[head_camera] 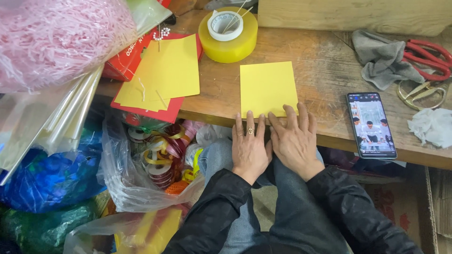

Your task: Folding small yellow paper strips into specific shapes at a cluttered workbench.

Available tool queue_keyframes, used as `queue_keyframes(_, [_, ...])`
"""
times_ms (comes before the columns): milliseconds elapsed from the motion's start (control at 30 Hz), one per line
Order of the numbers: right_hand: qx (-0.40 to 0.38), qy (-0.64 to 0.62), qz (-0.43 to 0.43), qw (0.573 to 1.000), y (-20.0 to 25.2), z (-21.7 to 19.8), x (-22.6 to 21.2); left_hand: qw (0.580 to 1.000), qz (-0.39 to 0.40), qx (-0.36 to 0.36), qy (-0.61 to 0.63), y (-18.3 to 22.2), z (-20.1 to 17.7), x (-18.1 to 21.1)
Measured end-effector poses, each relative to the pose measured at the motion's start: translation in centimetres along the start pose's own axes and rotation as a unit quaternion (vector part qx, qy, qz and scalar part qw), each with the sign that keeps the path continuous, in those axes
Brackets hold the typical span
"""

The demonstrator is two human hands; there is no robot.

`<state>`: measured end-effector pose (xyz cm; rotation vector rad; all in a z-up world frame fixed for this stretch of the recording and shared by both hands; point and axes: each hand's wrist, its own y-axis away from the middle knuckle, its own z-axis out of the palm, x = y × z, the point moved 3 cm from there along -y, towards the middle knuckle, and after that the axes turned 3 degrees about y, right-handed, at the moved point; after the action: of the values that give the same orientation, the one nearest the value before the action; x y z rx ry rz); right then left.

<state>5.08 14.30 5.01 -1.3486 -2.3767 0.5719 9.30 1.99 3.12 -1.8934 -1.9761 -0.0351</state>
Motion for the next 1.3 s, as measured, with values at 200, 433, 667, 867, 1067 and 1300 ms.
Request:
queue_keyframes(200, [-0.029, 0.014, 0.039, 0.999, 0.3, 0.3, 1.2, 1.000, -0.001, 0.015, 0.006, 0.0, -0.1, 0.1])
queue_keyframes(433, [-0.100, 0.005, 0.098, 0.990, 2.2, 0.2, 5.6, 1.000, -0.007, 0.009, 0.021, -0.1, -0.2, 0.3])
queue_keyframes(667, [-0.103, 0.008, 0.108, 0.989, 2.0, 0.0, 5.4, 0.999, 0.032, -0.009, 0.010, -1.4, 0.6, 3.7])
queue_keyframes(867, [-0.099, 0.003, 0.102, 0.990, 2.1, 0.0, 5.4, 0.996, 0.072, -0.053, 0.026, -1.8, 1.5, 3.7])
queue_keyframes(1067, [-0.114, -0.017, 0.111, 0.987, 2.0, -0.3, 5.5, 0.997, 0.048, -0.054, 0.013, -0.7, -1.2, -1.2])
queue_keyframes(1300, [-0.114, -0.039, 0.108, 0.987, 2.2, 0.1, 5.8, 0.998, -0.020, -0.052, -0.036, 0.2, -0.4, -3.9])
